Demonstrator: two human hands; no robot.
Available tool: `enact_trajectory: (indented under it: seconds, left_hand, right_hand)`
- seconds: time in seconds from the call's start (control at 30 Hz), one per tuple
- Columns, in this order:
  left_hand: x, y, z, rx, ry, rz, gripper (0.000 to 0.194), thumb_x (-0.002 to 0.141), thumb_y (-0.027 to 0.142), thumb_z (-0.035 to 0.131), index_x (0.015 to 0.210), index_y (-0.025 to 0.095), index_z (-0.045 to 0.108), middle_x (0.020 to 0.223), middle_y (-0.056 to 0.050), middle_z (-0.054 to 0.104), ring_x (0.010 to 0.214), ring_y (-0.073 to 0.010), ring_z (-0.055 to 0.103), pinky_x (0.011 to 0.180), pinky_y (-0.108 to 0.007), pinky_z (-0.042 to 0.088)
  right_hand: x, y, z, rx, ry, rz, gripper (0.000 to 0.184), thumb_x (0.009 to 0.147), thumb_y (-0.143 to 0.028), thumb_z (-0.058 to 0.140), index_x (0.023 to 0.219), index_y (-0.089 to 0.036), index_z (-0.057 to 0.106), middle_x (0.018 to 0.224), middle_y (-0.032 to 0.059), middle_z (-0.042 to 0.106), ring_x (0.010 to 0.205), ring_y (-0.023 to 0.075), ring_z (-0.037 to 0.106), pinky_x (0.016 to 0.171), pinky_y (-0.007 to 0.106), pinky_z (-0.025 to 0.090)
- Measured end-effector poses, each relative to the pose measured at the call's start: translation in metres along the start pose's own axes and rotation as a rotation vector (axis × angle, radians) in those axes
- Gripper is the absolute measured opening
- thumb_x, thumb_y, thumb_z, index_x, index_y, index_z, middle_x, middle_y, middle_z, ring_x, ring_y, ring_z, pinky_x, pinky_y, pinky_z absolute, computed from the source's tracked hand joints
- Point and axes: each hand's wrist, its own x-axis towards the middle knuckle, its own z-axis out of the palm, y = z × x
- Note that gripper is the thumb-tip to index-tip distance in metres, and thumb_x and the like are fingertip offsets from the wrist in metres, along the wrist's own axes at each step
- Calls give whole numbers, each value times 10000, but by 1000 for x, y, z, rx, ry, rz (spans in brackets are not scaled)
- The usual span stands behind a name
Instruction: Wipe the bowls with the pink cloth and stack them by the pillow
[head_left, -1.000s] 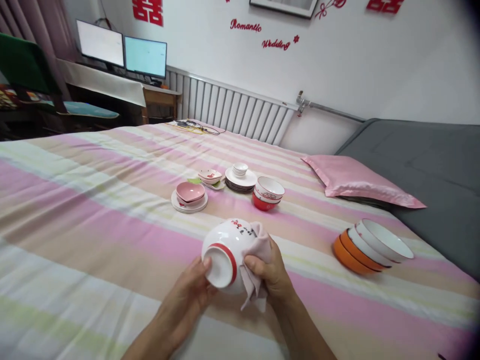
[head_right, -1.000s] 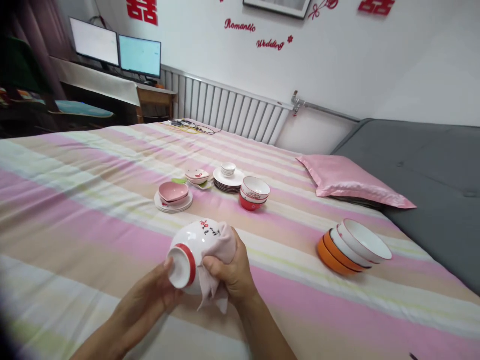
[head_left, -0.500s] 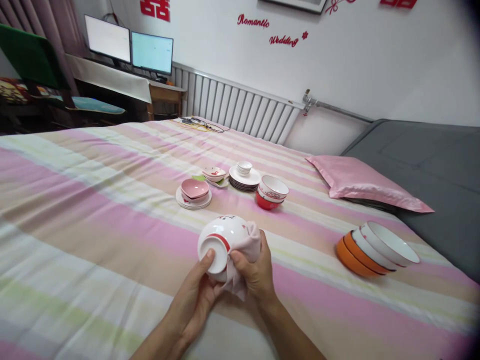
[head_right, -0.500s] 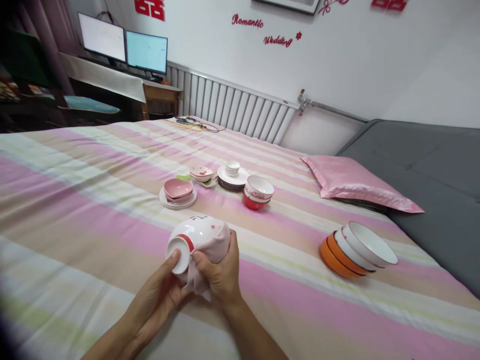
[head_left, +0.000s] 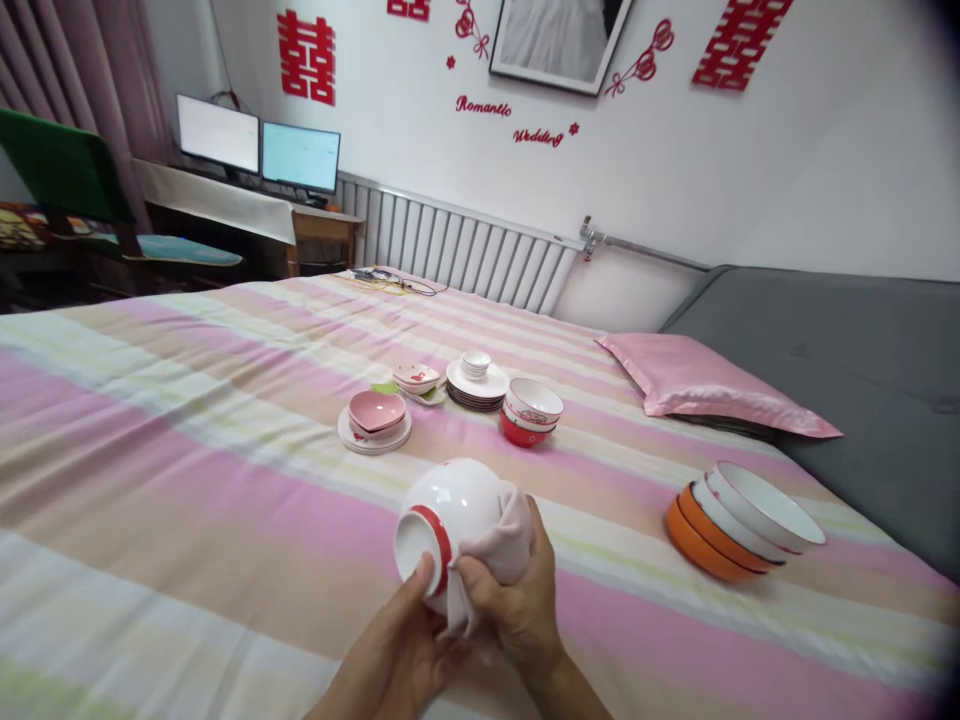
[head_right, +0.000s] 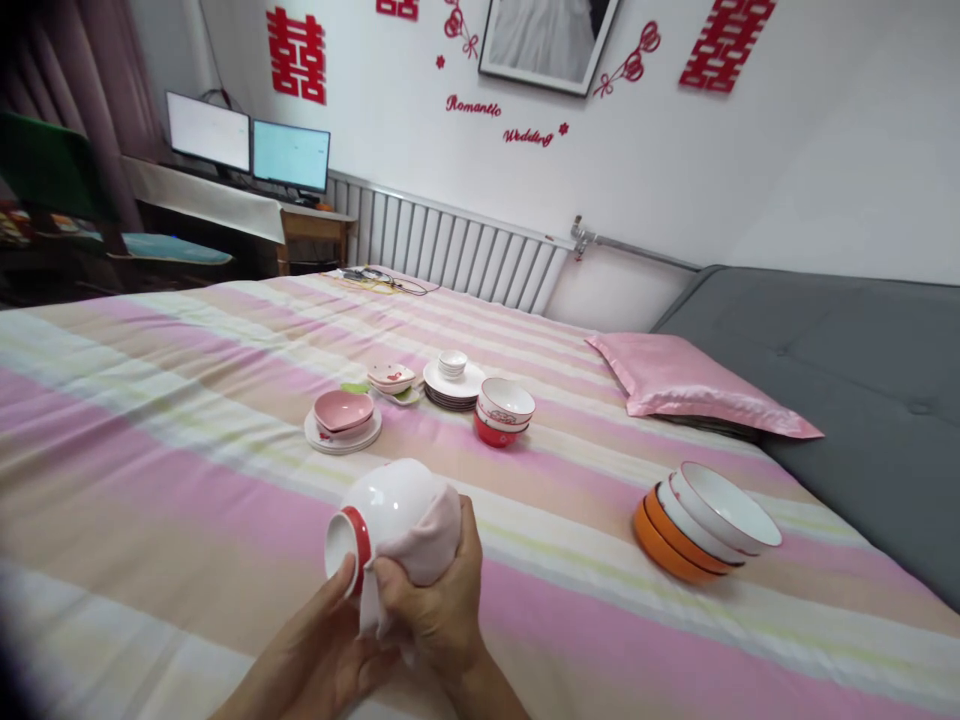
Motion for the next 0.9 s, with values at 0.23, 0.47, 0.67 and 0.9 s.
enact_trajectory:
  seconds: [0.23, 0.47, 0.67, 0.9]
  left_hand:
    - [-3, 20, -15, 208, -99, 109, 364, 758, 270, 673, 1093, 131, 643, 1009, -107, 705, 967, -274, 635, 835, -351, 497]
    - [-5, 17, -7, 161, 31, 159, 451, 767, 254, 668, 1194, 135, 587, 955, -105, 724, 866, -261, 678, 709, -307, 550]
    - [2, 13, 3, -9, 125, 242, 562, 762, 175, 663, 1299, 173, 499, 1012, -101, 715, 864, -258, 690, 761, -336, 565]
    - [12, -5, -2, -120, -29, 68, 473, 864, 357, 532, 1285, 143, 505, 1065, -118, 692, 973, -242, 653, 856, -346, 519]
  right_hand:
    - [7, -31, -14, 167, -265, 133, 474, 555, -299, 754, 962, -186, 540, 828, 17, 602, 692, 162, 560, 621, 269, 473]
    - [8, -15, -7, 145, -146, 36, 443, 564, -273, 756, 926, -197, 513, 803, 3, 598, 679, 152, 557, 596, 249, 459]
    - [0, 13, 10, 153, -24, -41, 607, 499, -190, 779, 992, -228, 426, 899, 0, 595, 766, 167, 586, 663, 278, 501]
    - [0, 26, 5, 86, 62, 16, 564, 535, -202, 788, 977, -223, 440, 839, -23, 599, 698, 137, 591, 605, 239, 499]
